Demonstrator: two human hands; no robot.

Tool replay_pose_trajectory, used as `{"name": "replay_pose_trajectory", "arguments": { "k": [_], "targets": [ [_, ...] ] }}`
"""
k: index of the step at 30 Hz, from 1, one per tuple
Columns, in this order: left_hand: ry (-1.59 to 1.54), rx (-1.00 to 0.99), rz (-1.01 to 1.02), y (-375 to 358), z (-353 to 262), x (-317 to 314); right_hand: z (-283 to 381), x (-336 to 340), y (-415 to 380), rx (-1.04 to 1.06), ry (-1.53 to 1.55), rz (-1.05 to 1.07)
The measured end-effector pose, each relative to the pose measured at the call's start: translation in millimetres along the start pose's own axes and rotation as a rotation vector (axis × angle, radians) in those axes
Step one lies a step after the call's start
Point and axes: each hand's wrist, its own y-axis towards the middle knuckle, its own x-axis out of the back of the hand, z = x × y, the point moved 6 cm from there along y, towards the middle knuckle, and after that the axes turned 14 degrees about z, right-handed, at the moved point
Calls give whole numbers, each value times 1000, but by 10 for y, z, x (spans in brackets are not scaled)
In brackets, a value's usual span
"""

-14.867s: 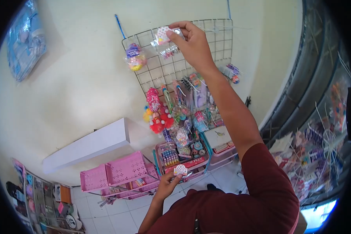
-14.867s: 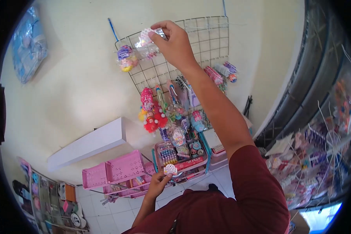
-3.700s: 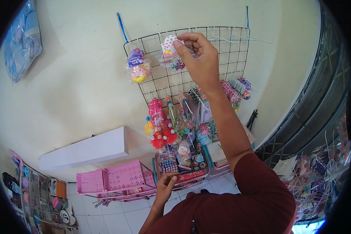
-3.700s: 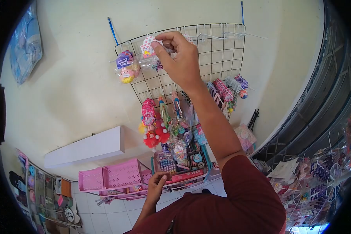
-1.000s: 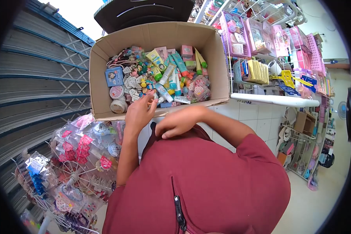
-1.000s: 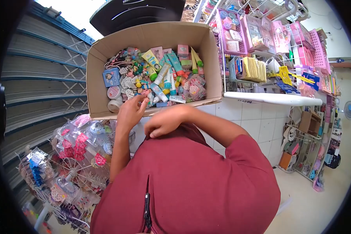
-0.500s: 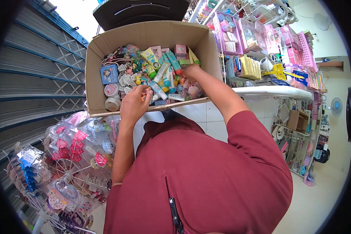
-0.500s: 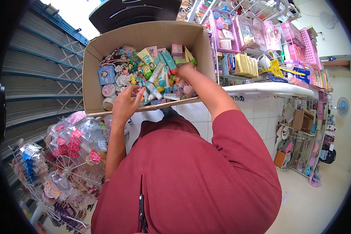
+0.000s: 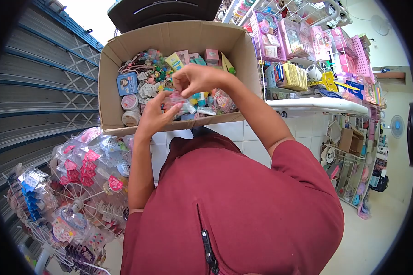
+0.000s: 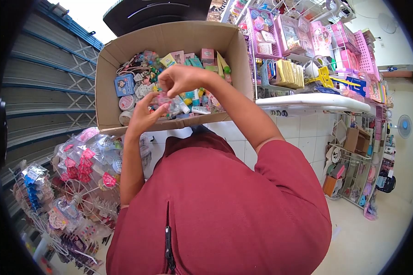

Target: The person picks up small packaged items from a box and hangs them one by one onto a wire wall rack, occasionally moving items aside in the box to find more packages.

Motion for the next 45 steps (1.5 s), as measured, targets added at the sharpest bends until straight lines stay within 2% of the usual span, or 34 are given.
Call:
{"name": "replay_pose_trajectory", "arguments": {
  "k": [1,2,4,5,6,7,8,10,14,16,19,22,23,24,25,26,27,28,29,30,32,34,36,37,38,40,41,42,45],
  "targets": [
    [-31,45,84,15,63,-13,-3,-15,59,130,178,-29],
    [-30,45,81,2,84,-33,-9,-18,90,260,356,-56],
    [-220,40,-47,-48,-57,24,-319,89,177,258,419,-71],
    [-221,41,-50,-52,-47,23,-765,119,248,78,292,-29],
    [-32,30,-117,-53,-66,65,-1070,117,255,-100,162,11],
    [158,19,-183,-63,-106,101,-1228,28,185,-399,-114,125],
    [157,20,-184,-75,-113,92,-1380,-30,59,-694,-392,238],
    [280,57,-157,-57,-161,66,-1935,-290,-9,-710,-692,386],
    [315,76,-184,-83,-171,85,-2095,-406,-100,-567,-609,357],
    [307,76,-192,-76,-141,86,-1983,-239,-110,-738,-740,286],
    [288,42,-226,-64,-113,79,-1838,200,-83,-827,-618,239],
    [299,48,-281,-72,-119,109,-1036,664,-82,-575,-383,-46],
    [319,29,-305,-81,-87,116,-924,769,-24,-552,-398,-47],
    [337,37,-329,-85,-23,112,-746,852,88,-289,-115,-83],
    [149,69,-303,-66,74,113,-529,956,196,-22,166,-104],
    [-39,95,-279,-66,170,115,-394,1022,299,7,147,-91],
    [-159,244,-225,-140,0,202,-173,1044,396,184,339,-33],
    [-386,129,-294,-184,9,190,47,1069,472,355,529,37],
    [-647,51,-364,-255,-185,203,201,1084,542,379,529,63],
    [-652,79,-329,-373,-270,203,371,1064,627,424,557,107],
    [-686,86,-373,-621,-447,148,688,978,814,545,392,192],
    [-815,99,-402,-916,-467,-19,915,759,993,532,371,390],
    [-866,98,-526,-1235,-524,-153,975,381,1241,530,299,610],
    [-831,92,-547,-1416,-507,-254,1180,173,1250,610,224,693],
    [-810,92,-642,-1611,-518,-330,1417,-45,1191,692,148,769],
    [-996,88,-758,-1909,-506,-590,1783,-546,1018,630,140,1027],
    [-1008,42,-730,-2064,-456,-764,1909,-835,931,719,-7,1095],
    [-984,26,-814,-2237,-509,-853,2012,-1132,821,814,-151,1158],
    [-933,96,-912,-2699,-612,-1286,2333,-1882,395,834,-288,1393]
  ]
}}
